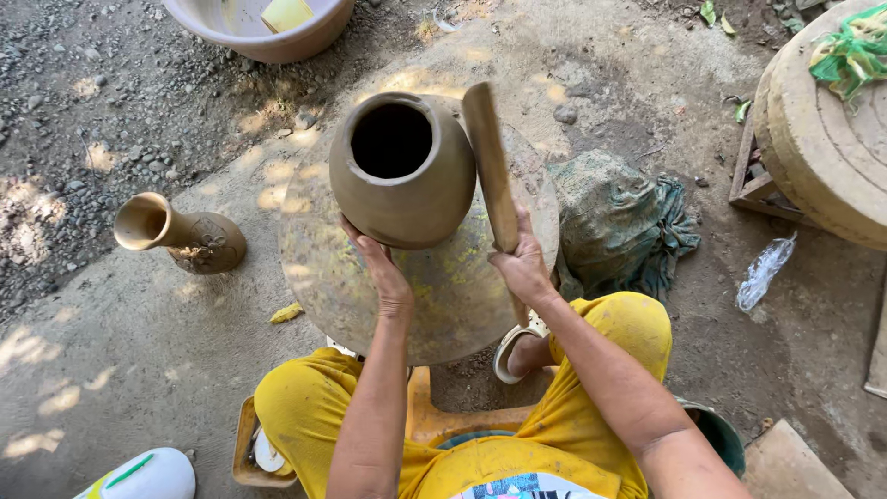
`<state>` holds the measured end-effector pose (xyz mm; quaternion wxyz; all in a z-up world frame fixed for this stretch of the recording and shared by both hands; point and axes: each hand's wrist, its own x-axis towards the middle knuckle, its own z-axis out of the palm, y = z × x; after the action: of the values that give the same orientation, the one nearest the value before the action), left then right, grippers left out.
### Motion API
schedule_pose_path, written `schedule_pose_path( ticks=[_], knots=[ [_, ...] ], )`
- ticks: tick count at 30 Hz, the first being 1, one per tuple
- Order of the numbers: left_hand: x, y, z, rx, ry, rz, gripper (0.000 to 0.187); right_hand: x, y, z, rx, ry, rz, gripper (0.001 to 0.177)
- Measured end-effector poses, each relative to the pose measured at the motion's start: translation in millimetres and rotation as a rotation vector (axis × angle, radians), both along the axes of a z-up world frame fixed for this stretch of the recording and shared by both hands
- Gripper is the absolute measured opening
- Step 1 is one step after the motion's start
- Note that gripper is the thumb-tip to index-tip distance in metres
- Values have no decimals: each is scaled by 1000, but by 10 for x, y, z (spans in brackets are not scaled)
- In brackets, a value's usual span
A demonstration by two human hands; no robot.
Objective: The person uses a wooden paddle to shape a clay pot on a rotating wheel, then collects raw clay from a pile and begins molding it into a long cylindrical form by hand.
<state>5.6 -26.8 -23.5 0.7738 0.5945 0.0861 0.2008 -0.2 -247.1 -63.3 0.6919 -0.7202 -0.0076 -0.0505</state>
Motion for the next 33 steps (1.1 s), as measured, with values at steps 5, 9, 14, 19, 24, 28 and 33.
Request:
schedule_pose_path(
  ticks=[5, 9, 14, 19, 24, 28, 33],
  knots=[
    [-97, -59, -102, 104, -9, 28, 96, -32, 46, -30, 208, 238, 18, 111],
    [-152, -162, -77, 227, -3, 71, 97, -54, 58, 395, -93, 143, 38, 106],
    [-375, -231, -9, 224, 38, 22, 103, -168, 111, 404, -295, -188, -52, 105],
    [-484, -318, 80, 196, 54, 20, 98, 45, 51, -107, 331, 264, 67, 104],
    [-428, -279, 6, 207, 151, 33, 97, -51, 69, 125, 78, 373, 126, 111],
    [-449, -391, -13, 210, 94, 2, 96, -86, 125, 529, -142, 254, 63, 109],
    [-588, -482, 23, 200, 77, -23, 97, -138, 181, 426, -482, -186, -48, 108]
  ],
)
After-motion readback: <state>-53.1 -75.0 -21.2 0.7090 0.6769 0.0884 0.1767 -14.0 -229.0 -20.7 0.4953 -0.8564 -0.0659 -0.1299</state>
